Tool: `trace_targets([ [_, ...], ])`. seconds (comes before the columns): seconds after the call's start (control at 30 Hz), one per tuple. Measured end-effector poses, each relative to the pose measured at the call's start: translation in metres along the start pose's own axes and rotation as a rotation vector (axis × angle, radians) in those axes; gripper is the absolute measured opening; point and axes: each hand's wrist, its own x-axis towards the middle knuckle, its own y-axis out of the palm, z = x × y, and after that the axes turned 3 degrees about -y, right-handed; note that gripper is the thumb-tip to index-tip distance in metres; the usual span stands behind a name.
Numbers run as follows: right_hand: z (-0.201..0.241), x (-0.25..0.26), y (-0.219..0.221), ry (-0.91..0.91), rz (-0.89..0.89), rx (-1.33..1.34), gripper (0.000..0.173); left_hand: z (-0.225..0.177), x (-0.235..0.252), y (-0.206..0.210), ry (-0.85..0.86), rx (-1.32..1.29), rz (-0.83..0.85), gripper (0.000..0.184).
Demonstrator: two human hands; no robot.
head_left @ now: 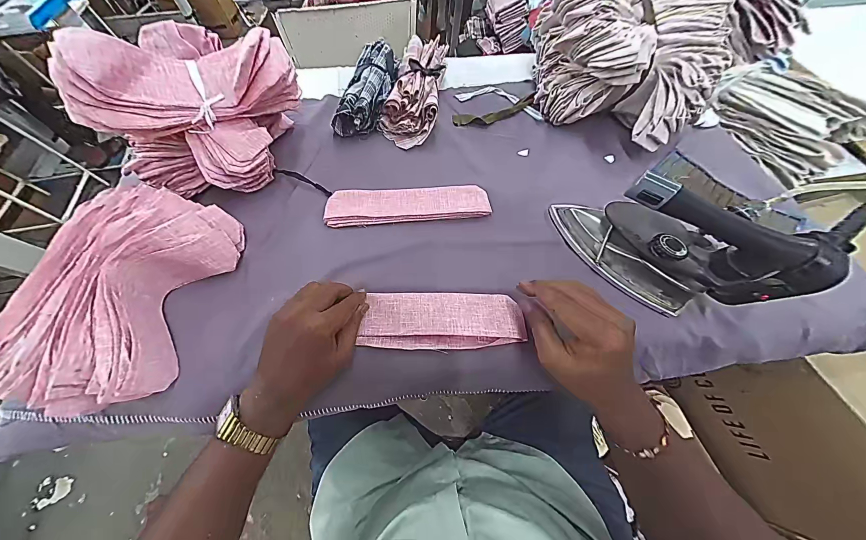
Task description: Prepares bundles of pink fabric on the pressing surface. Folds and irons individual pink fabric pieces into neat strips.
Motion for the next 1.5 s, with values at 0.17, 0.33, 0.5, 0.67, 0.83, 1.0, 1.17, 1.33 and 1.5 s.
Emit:
trace_targets([
  [0.17,0.016,-0.037,0.013,-0.053,0.179,-0.220,0.033,0.000,-0.017,-0.010,-0.019,-0.070,0.062,0.036],
  [0.33,-0.003,-0.028,-0.001,-0.028,0.219,-0.069,0.032,0.028,-0.022,-0.020,0.026,-0.284,0.132,0.038],
  [0.5,-0.015,-0.027,-0.008,-0.146,0.223,-0.039,0.026,0.037,-0.021,-0.019,0.054,-0.359,0.139,0.029],
  [0.67,-0.009,-0.025,-0.002,-0.182,0.171,-0.036,0.027,0.029,-0.023,-0.016,0.033,-0.353,0.075,0.028],
  [0.83,-0.003,-0.019,0.015,-0.034,0.069,0.074,0.025,0.026,-0.018,-0.017,-0.028,-0.436,0.086,0.029],
  [1.0,-0.001,-0.013,0.010,0.106,0.137,0.100,0.028,0.029,-0.011,-0.023,-0.014,-0.469,0.145,0.026],
  [1.17,-0.003,-0.010,0.001,0.095,0.287,0.092,0.030,0.030,-0.006,-0.026,0.004,-0.381,0.273,0.033],
  [1.33,0.001,-0.011,0.005,0.026,0.268,-0.008,0.029,0.024,-0.004,-0.027,0.054,-0.228,0.322,0.038],
  [1.5,0.009,-0.021,-0.003,-0.046,0.311,-0.228,0.033,0.013,-0.004,-0.029,0.203,-0.014,0.309,0.041],
])
